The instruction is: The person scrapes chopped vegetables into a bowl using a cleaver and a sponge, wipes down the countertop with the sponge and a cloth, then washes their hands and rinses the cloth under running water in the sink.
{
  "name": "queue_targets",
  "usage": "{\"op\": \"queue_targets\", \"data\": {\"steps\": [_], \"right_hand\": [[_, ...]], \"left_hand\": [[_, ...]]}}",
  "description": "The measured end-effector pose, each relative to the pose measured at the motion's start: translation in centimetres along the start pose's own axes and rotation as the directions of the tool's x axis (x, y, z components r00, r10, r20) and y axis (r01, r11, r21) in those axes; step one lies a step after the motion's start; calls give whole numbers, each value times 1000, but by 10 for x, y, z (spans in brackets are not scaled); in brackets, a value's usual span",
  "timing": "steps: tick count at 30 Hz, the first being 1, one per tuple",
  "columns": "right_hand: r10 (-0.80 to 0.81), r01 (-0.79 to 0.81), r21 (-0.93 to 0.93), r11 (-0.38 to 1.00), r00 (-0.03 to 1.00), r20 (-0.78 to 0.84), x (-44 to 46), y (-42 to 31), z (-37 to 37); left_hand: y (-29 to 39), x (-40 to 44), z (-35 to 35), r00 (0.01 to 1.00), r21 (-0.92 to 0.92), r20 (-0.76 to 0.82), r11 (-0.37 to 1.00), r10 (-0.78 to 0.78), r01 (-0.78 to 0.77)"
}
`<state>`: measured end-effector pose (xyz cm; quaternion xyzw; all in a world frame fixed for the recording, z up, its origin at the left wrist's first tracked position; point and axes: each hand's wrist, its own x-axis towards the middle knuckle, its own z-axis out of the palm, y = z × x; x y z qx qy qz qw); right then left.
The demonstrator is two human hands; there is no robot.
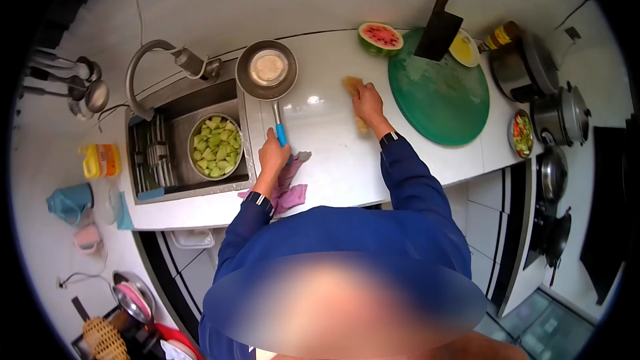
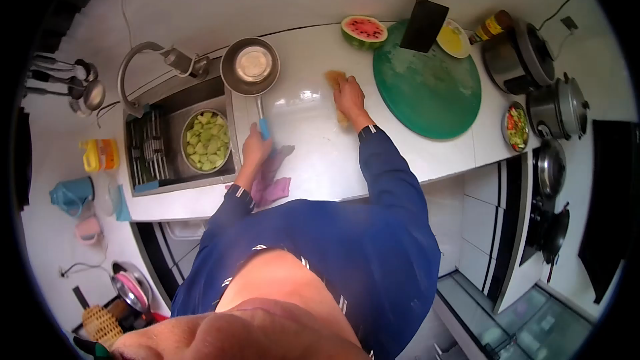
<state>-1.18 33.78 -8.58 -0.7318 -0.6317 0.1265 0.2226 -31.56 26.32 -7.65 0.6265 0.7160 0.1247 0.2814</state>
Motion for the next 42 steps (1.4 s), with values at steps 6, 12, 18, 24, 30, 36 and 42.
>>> {"op": "queue_targets", "data": {"steps": [6, 12, 18, 24, 30, 36, 42], "right_hand": [[193, -243, -178, 953, 947, -257, 33, 31, -1], [16, -21, -134, 991, 999, -37, 56, -3, 40], [-11, 10, -6, 1000, 973, -232, 118, -31, 51], [-191, 172, -101, 980, 955, -227, 158, -78, 118], [-582, 544, 261, 798, 807, 101, 32, -130, 109], [-295, 318, 50, 947, 920, -260, 10, -22, 34], [67, -185, -204, 961, 875, -480, 56, 28, 56]], "left_hand": [[-25, 11, -11, 1000, -320, 2, 947, -20, 20], [-22, 1, -57, 974, -751, 165, 621, -154, 225], [-50, -80, -84, 968, -815, 205, 523, -142, 249], [-77, -143, -89, 953, -849, 173, 453, -250, 273], [-71, -144, -100, 941, -867, 143, 420, -305, 268], [-88, -129, -98, 954, -857, 193, 435, -228, 277], [-86, -122, -101, 961, -828, 211, 490, -181, 274]]}}
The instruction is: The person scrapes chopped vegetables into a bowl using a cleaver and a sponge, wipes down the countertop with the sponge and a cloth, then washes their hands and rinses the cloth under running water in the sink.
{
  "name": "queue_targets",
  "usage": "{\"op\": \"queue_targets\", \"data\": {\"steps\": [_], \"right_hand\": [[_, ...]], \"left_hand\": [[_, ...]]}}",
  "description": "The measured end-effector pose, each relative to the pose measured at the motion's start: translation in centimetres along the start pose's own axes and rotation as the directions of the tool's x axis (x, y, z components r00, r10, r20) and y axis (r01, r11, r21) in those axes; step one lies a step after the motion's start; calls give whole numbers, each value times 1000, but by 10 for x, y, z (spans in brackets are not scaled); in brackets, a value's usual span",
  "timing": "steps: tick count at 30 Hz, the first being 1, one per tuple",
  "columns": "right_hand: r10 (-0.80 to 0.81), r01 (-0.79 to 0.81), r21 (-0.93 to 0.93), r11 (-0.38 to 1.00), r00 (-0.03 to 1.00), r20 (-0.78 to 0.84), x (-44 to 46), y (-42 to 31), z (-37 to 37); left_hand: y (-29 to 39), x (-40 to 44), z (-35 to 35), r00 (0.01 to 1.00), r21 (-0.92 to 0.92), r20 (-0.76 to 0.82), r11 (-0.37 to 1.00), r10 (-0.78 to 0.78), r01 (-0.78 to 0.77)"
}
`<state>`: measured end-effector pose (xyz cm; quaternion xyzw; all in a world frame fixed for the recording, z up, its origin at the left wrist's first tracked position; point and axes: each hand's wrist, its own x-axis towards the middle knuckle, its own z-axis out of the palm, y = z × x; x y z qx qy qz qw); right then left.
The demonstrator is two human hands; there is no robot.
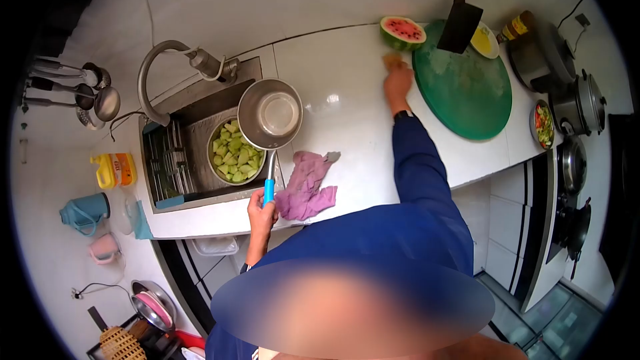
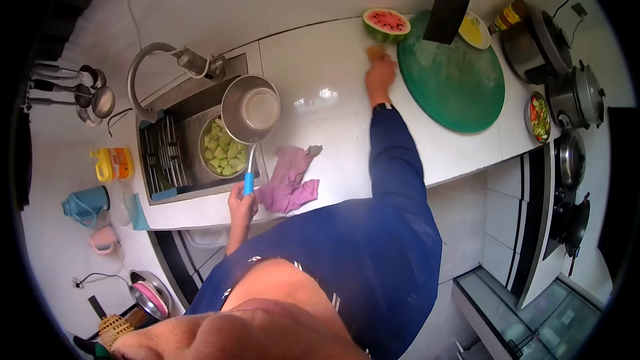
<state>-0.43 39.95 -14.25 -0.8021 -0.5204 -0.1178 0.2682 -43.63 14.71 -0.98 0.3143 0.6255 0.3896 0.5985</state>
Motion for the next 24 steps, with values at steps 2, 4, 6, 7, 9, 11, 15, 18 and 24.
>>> {"op": "queue_targets", "data": {"steps": [2, 4, 6, 7, 9, 11, 15, 18, 24], "right_hand": [[-95, 47, 190, 981, 963, 253, -30, -43, 14], [-246, 101, 368, 924, 895, 371, -73, -100, -20], [-394, 153, 473, 868, 791, 467, -96, -123, -64], [-370, 134, 502, 855, 835, 407, -102, -113, -66], [-313, 109, 567, 816, 909, 276, -111, -74, -66], [-80, 18, 441, 897, 989, 122, -109, -13, -85], [375, -373, -41, 927, 926, 39, -96, 71, -129], [236, -232, -69, 970, 969, 67, -89, 59, -88], [-177, 34, 416, 909, 934, 310, -105, -61, -75]], "left_hand": [[-1, -3, -2, 1000, -15, 9, 1000, 5, -5], [1, -2, -1, 999, 15, 33, 1000, 9, -10], [7, -1, -3, 998, -3, 65, 1000, 27, -27], [9, -2, -5, 996, -12, 77, 999, 37, -36], [9, -2, -12, 995, -36, 66, 997, 70, -68], [11, -6, -20, 994, -42, 55, 995, 91, -89], [1, -6, -36, 990, -39, 24, 989, 142, -141], [0, -5, -40, 996, -53, 17, 995, 86, -85], [3, -3, -27, 996, -123, 77, 991, 53, -43]]}}
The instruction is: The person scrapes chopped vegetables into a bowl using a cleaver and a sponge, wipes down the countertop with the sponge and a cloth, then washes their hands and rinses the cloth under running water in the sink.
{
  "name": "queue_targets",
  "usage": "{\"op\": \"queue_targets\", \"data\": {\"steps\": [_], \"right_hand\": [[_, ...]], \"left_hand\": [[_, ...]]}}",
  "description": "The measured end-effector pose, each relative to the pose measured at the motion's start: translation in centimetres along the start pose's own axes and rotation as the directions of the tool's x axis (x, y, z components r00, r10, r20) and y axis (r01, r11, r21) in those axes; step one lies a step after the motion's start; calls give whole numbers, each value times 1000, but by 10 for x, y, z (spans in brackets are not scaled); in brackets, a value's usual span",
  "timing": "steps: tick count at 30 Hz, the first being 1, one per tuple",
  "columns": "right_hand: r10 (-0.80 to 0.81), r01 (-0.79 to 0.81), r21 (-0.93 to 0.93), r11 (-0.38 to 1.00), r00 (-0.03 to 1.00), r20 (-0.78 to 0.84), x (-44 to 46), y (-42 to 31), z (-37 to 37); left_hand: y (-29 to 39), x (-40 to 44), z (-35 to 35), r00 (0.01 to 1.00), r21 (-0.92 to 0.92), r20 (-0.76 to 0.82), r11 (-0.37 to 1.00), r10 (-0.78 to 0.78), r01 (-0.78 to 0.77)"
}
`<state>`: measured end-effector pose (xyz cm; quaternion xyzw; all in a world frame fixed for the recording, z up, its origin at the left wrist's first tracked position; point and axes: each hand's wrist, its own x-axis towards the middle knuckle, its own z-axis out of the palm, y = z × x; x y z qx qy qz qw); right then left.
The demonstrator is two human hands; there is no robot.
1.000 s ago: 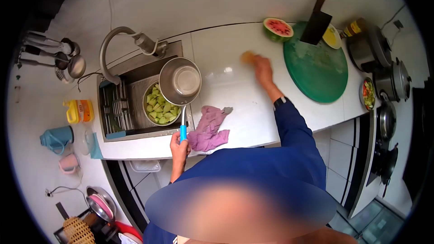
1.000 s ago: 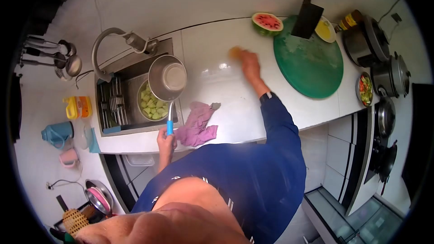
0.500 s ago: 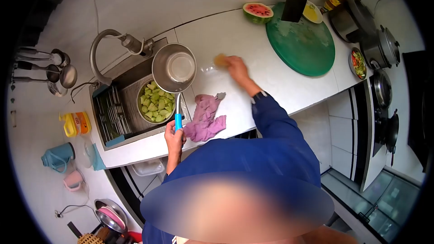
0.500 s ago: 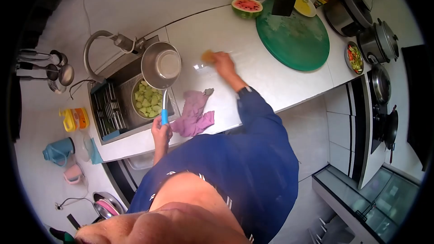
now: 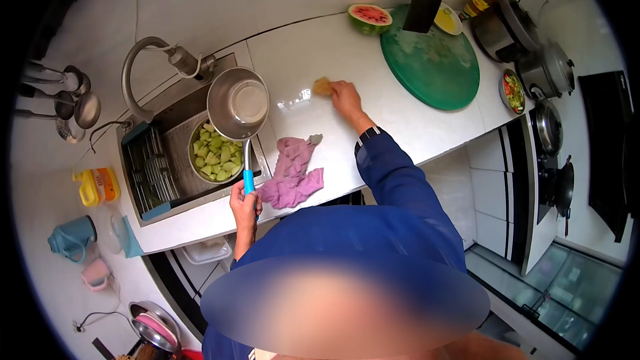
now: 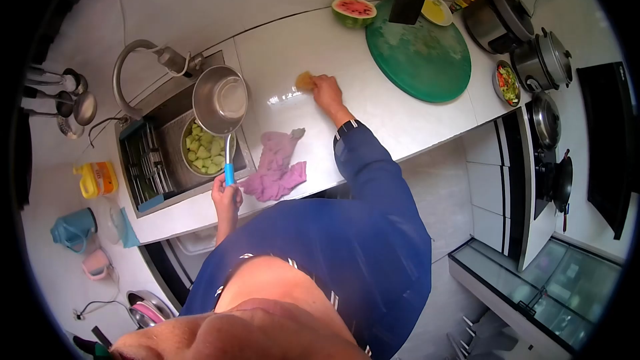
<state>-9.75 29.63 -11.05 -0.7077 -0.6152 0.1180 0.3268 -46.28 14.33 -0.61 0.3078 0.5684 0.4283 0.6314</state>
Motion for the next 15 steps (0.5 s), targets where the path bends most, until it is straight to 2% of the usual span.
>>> {"op": "queue_targets", "data": {"steps": [2, 5, 8, 11, 15], "right_hand": [[16, -27, 134, 991, 997, 80, -3, -9, -3], [56, -61, -37, 997, 993, -107, -7, 17, -22], [109, -136, -261, 956, 987, -119, 18, 19, -64], [156, -185, -390, 902, 982, -105, 58, 13, -90], [83, -141, -504, 852, 987, -136, 104, 73, -59]], "left_hand": [[0, 0, 0, 1000, 10, 16, 1000, 12, -12], [0, 1, -1, 999, 43, 18, 998, 42, -43], [-4, -1, -6, 999, 69, 2, 997, 33, -33], [-6, -1, -3, 999, 70, -32, 997, 16, -13], [-13, -2, 4, 998, 62, -60, 998, 12, -9]]}}
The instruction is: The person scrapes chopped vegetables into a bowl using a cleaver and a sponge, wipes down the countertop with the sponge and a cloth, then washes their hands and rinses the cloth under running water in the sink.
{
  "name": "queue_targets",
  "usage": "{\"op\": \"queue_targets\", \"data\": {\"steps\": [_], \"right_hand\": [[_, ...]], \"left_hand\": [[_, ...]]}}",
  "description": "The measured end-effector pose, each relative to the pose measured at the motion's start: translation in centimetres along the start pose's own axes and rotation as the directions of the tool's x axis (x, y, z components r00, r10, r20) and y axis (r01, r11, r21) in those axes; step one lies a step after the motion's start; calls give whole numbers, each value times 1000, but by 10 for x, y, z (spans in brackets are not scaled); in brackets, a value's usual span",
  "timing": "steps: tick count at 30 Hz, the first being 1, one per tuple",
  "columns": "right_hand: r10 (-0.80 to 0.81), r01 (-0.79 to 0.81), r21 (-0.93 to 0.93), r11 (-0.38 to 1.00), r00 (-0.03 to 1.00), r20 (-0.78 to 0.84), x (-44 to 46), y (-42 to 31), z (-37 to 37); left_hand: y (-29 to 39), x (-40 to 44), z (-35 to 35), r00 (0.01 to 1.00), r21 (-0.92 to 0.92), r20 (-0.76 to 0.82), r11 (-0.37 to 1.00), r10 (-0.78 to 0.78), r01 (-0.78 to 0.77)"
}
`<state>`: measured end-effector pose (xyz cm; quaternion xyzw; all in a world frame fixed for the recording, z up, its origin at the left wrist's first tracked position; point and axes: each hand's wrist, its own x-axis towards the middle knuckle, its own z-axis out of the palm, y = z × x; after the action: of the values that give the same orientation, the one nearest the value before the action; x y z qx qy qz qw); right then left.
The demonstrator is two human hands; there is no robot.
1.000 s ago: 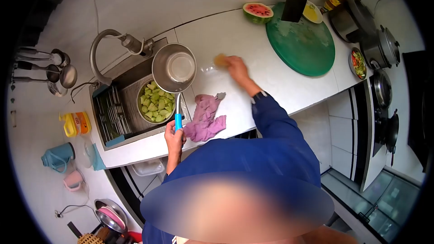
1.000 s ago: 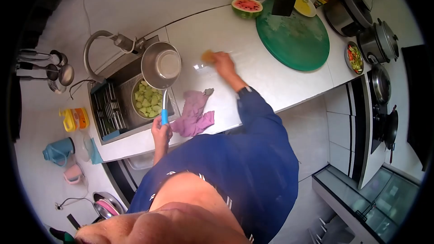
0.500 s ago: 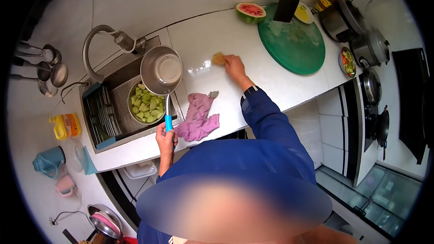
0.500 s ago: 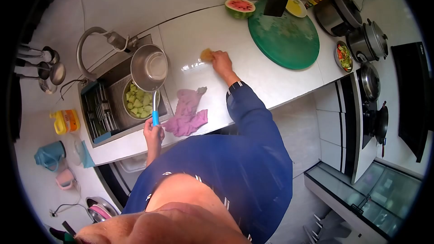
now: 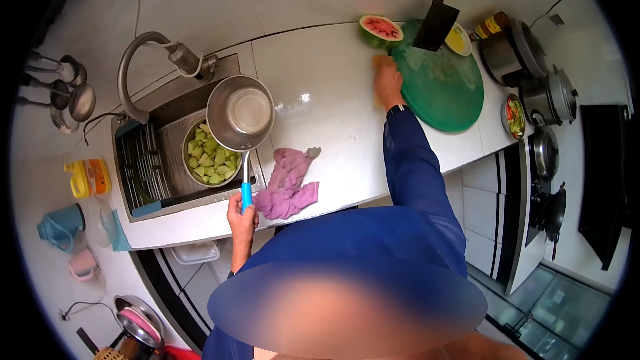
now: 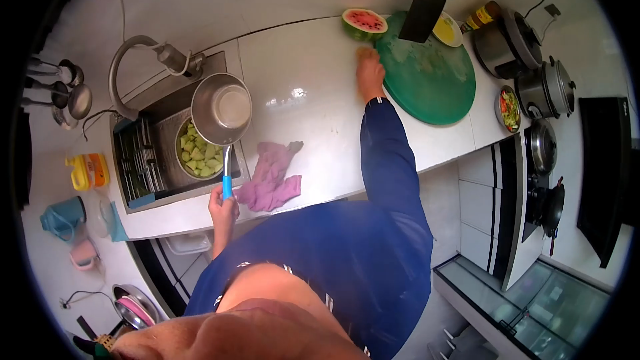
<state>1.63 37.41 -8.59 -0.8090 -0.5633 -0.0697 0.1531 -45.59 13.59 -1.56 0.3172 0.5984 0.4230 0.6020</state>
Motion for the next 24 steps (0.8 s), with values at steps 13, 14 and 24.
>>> {"op": "queue_targets", "data": {"steps": [13, 14, 24], "right_hand": [[10, -12, 28, 1000, 998, 66, 0, 13, 35], [78, -89, 88, 992, 990, 120, -15, 13, 27], [346, -453, 580, 677, 892, 292, -170, 57, -87]], "left_hand": [[11, -12, 38, 1000, -42, 10, 999, 12, -12], [13, -10, 39, 999, -42, 24, 998, 39, -38], [18, 18, 28, 983, 9, 134, 992, 123, -125]]}}
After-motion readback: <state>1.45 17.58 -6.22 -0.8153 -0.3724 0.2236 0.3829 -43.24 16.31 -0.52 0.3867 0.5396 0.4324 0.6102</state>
